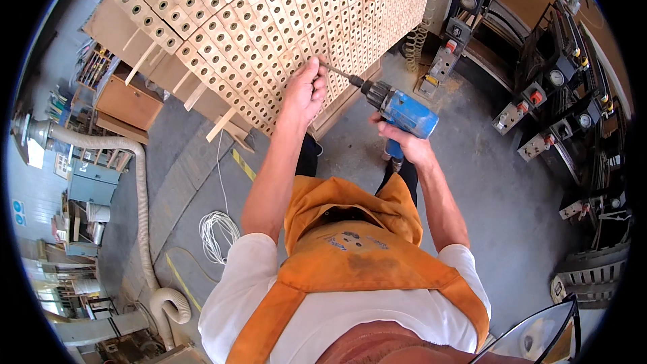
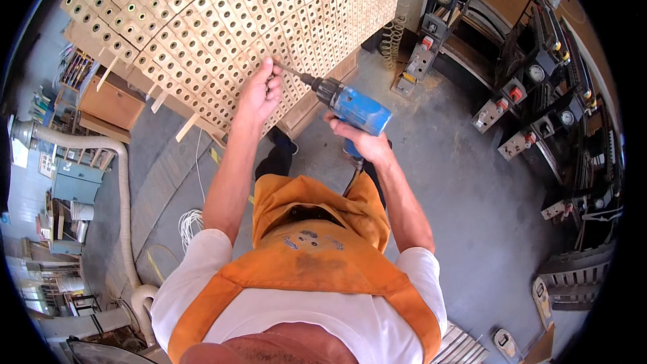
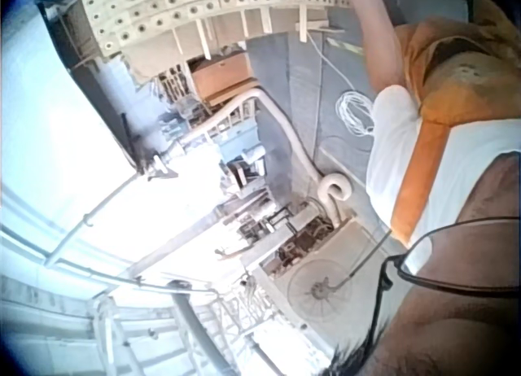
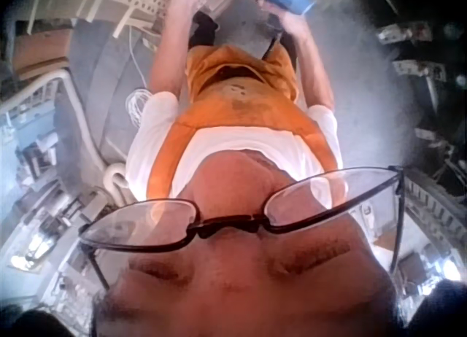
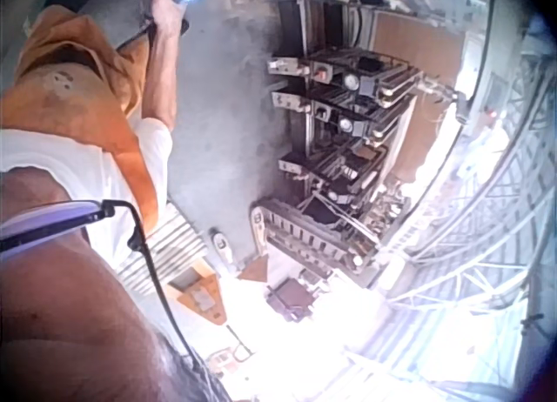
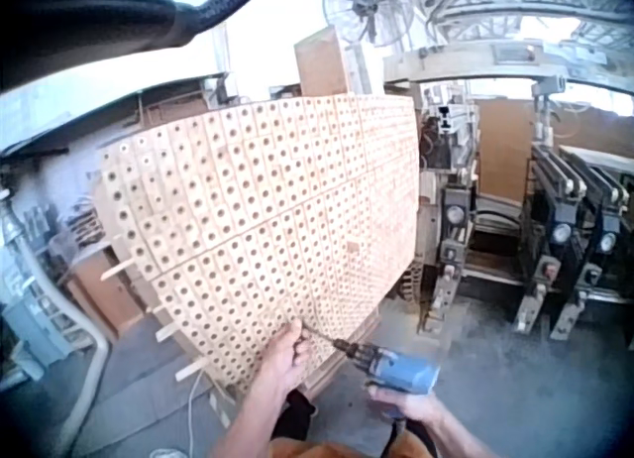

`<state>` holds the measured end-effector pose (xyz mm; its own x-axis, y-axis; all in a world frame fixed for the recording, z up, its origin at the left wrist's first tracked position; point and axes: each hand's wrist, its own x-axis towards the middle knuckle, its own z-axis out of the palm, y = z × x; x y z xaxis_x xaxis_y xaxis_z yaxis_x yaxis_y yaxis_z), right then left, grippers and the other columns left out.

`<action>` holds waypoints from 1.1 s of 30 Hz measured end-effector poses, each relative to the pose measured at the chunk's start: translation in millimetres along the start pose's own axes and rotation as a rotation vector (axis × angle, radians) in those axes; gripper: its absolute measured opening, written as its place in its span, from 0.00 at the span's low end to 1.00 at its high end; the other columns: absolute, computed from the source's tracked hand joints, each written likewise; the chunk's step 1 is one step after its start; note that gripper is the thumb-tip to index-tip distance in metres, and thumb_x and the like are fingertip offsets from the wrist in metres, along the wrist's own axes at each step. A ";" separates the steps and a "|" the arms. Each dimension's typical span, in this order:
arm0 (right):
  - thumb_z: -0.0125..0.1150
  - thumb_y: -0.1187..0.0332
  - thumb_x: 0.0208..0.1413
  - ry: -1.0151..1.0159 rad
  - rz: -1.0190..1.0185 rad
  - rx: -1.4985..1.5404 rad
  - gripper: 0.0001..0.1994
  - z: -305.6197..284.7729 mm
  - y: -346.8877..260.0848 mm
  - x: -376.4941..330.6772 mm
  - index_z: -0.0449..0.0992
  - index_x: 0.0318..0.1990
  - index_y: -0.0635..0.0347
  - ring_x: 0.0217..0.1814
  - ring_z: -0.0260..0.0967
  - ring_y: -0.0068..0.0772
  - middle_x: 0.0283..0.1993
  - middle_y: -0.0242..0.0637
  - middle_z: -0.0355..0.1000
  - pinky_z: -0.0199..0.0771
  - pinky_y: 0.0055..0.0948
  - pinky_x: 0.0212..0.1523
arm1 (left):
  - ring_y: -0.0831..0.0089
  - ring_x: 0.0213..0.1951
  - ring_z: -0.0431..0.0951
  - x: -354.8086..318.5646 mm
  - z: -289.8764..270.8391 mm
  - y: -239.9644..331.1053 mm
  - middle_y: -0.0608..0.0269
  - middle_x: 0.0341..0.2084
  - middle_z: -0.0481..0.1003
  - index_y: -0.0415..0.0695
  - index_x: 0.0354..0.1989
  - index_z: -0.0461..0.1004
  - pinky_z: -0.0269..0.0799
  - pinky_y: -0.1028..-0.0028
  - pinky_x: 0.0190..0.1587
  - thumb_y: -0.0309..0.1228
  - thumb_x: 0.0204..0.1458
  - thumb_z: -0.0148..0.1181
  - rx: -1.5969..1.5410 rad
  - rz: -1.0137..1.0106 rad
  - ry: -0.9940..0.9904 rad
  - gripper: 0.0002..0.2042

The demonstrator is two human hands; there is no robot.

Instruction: The person uses a blue pneumatic drill to drive screws into a large, curved wooden panel with a grid of pre-drilled holes. The person works systematically across the surface, occasionally repositioning the panel to access different areas. The task involves precise alignment of the drill with the holes and consistent application of force.

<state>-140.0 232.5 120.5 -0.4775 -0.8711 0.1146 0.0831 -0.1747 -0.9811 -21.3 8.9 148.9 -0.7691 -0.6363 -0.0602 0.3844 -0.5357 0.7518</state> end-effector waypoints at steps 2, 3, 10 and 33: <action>0.64 0.75 0.49 0.057 -0.006 0.124 0.12 15.9 -3.2 11.9 0.76 0.43 0.61 0.38 0.71 0.24 0.37 0.33 0.76 0.72 0.26 0.40 | 0.85 0.21 0.61 7.0 10.4 6.9 0.71 0.25 0.67 0.44 0.46 0.69 0.55 0.86 0.17 0.37 0.61 0.51 -0.119 0.056 -0.051 0.11; 0.64 0.74 0.50 0.081 0.025 0.205 0.13 20.9 2.5 20.4 0.75 0.45 0.62 0.37 0.71 0.25 0.35 0.33 0.75 0.72 0.26 0.39 | 0.85 0.21 0.62 8.7 12.2 7.5 0.72 0.26 0.67 0.45 0.47 0.69 0.55 0.86 0.18 0.37 0.62 0.50 -0.177 0.055 -0.048 0.11; 0.65 0.74 0.50 0.013 -0.043 -0.066 0.14 18.6 3.1 39.9 0.76 0.45 0.60 0.38 0.71 0.23 0.38 0.32 0.76 0.72 0.26 0.40 | 0.83 0.22 0.63 -3.3 -2.1 -9.4 0.68 0.28 0.68 0.40 0.50 0.67 0.55 0.86 0.16 0.32 0.62 0.46 -0.157 -0.045 -0.015 0.12; 0.65 0.71 0.49 -0.118 0.068 0.182 0.15 -5.9 -6.5 -11.7 0.75 0.46 0.62 0.37 0.70 0.26 0.41 0.37 0.76 0.73 0.25 0.40 | 0.86 0.22 0.63 -39.5 -11.0 2.2 0.71 0.26 0.67 0.39 0.45 0.69 0.56 0.87 0.17 0.39 0.61 0.51 -0.061 0.026 -0.093 0.14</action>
<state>-140.2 246.5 124.6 -0.3602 -0.9297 0.0772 0.2735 -0.1843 -0.9440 15.6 26.8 145.7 -0.8012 -0.5980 0.0218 0.4331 -0.5544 0.7107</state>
